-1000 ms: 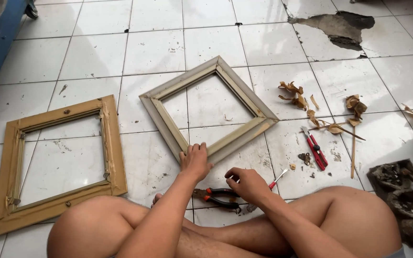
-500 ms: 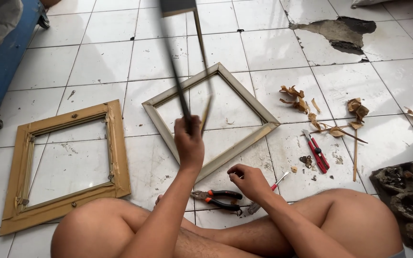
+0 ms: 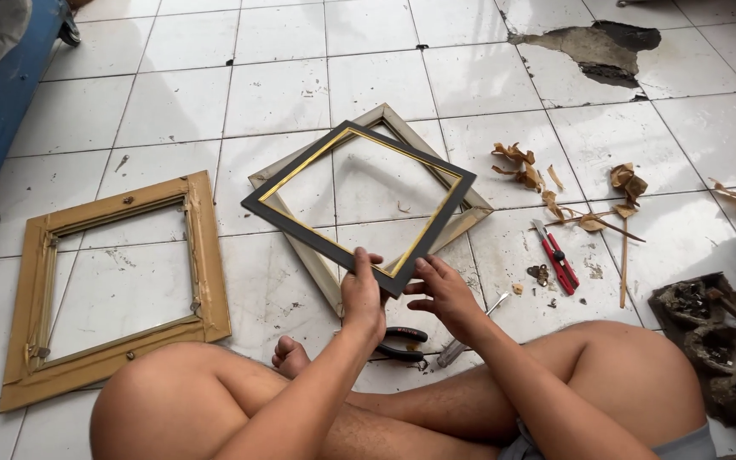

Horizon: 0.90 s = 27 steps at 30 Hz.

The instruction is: Removing staples from a wooden picture frame using pliers and then breaking the frame into individual pieces.

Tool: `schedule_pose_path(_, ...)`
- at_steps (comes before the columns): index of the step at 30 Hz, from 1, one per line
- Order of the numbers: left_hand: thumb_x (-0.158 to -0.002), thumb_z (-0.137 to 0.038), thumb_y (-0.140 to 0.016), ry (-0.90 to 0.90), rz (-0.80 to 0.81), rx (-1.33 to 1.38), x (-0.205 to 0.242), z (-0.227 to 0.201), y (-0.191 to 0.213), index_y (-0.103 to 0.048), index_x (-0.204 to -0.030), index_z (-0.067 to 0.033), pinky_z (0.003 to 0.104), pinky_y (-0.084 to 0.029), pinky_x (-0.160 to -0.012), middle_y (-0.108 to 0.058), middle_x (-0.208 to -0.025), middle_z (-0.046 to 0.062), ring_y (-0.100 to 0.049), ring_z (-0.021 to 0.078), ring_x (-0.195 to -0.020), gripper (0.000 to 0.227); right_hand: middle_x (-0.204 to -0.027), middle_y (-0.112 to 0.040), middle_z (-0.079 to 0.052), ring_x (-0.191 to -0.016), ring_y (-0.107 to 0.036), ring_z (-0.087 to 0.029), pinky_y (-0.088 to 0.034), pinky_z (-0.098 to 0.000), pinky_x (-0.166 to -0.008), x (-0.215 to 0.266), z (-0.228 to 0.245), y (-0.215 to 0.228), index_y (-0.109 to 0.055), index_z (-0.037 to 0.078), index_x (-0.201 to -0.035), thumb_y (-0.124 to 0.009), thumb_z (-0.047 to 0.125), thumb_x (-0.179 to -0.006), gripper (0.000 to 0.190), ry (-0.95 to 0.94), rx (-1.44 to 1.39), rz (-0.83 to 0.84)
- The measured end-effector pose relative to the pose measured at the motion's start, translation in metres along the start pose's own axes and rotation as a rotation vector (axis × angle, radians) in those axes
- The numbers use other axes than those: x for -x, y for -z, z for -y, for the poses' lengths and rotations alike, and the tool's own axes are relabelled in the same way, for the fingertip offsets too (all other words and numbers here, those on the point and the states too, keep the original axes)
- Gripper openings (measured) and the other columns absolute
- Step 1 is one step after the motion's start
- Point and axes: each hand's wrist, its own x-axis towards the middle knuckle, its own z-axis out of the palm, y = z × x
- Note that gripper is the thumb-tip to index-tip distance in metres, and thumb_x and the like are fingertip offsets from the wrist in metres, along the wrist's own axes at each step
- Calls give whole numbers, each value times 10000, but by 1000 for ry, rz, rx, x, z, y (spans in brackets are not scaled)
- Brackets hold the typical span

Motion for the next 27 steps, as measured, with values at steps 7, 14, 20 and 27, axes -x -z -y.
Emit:
schedule_pose_path(7,-884,-244,-503,154,89,42,-42,31,7,-414,-1030,-100,316,-497,-790,-485,-879,59,-578,171,-803,224,-752,-576,-21,-734,-608,-174,-501,-343,-727,-3,0,1,-556,77,-926,-605,113,-782,156,-92,-218,-156)
schedule_pose_path(14,-829,-655,-279,312,-59,470,-48,29,0,-353,-744,-170,237,-333,-451,-264,-564,-51,-326,102,-459,498,-704,-483,-9,-649,-549,-159,-484,-317,-652,-30,-16,-10,-484,98,-873,-466,75,-684,191,-83,-678,-307)
schedule_pose_path(20,-828,-661,-262,309,-68,426,-50,44,-2,-357,-660,-167,229,-269,-390,-220,-537,-53,-270,100,-419,531,-544,-229,93,-432,-262,-24,-230,-155,-382,-25,8,-14,-434,171,-728,-394,441,-855,301,-110,-844,-217)
schedule_pose_path(27,-833,-653,-283,287,-102,370,-50,40,-3,-361,-653,-173,221,-268,-371,-231,-530,-45,-271,102,-405,518,-505,-170,122,-370,-181,-12,-175,-145,-313,-34,-3,-11,-324,234,-652,-298,522,-897,379,-92,-791,-199)
